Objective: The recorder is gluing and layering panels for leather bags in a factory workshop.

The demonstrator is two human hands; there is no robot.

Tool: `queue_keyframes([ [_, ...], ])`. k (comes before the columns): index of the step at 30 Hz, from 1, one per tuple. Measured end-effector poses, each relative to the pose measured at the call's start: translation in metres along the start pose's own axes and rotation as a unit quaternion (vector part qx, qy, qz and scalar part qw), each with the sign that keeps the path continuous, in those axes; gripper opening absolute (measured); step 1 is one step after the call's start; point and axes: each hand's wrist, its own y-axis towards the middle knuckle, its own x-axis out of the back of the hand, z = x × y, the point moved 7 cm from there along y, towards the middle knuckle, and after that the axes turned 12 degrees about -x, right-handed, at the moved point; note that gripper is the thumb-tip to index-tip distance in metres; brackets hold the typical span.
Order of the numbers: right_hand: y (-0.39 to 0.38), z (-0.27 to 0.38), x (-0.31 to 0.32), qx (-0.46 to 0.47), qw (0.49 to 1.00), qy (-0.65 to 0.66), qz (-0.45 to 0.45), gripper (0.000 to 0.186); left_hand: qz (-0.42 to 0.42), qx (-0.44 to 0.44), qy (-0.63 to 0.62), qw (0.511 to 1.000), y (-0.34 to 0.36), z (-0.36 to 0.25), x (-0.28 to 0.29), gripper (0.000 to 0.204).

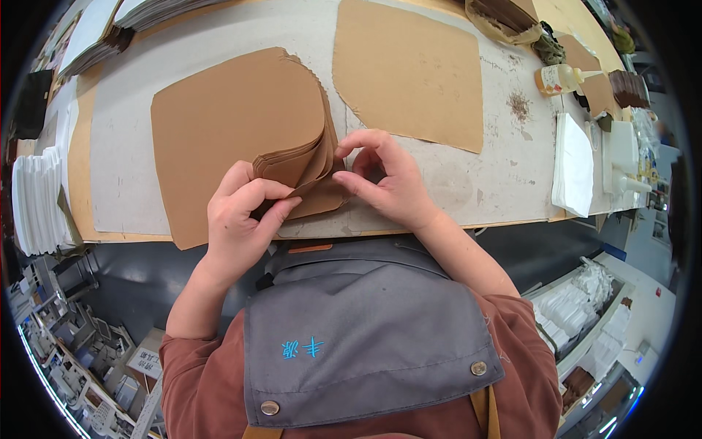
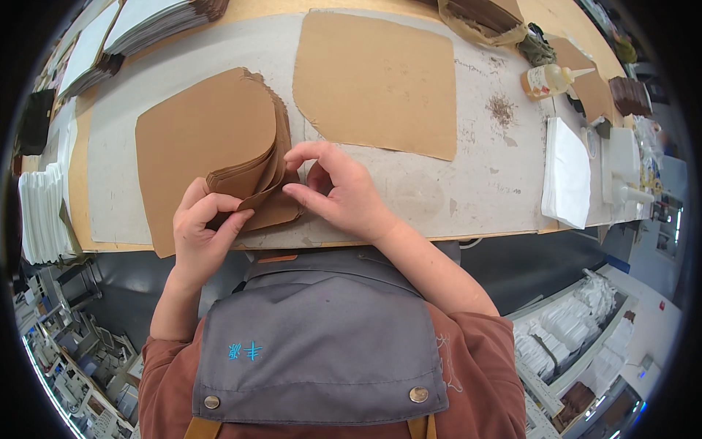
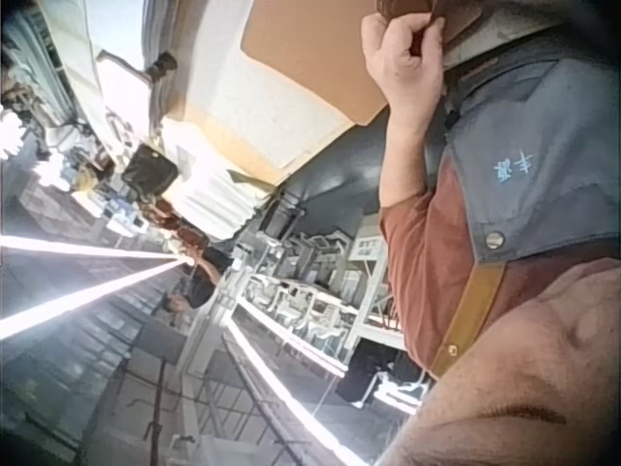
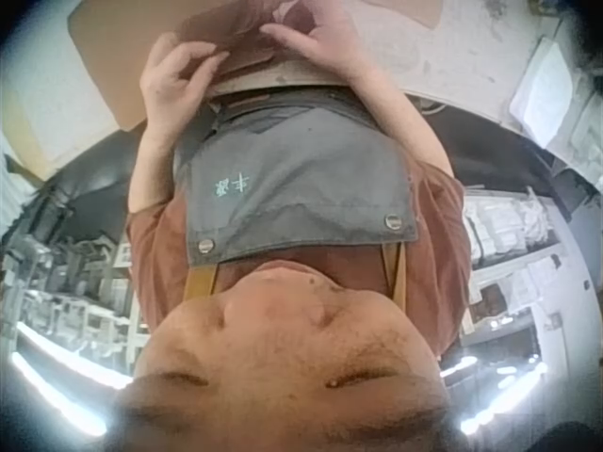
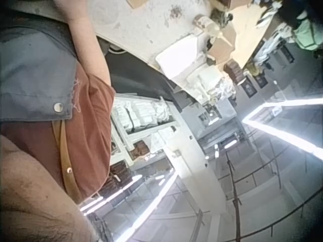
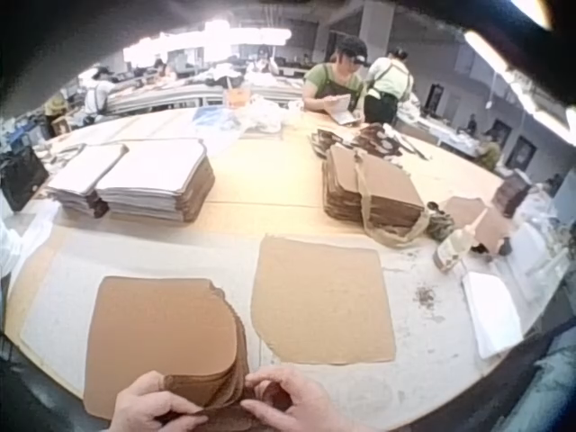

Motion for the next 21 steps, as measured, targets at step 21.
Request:
queue_keyframes([
  [21, 0.0, 0.007, -0.001, 0.062, 0.995, -0.074, 0.006, 0.015, -0.002, -0.08, -0.002, 0.997, 0.002, -0.003, 0.0, 0.041],
])
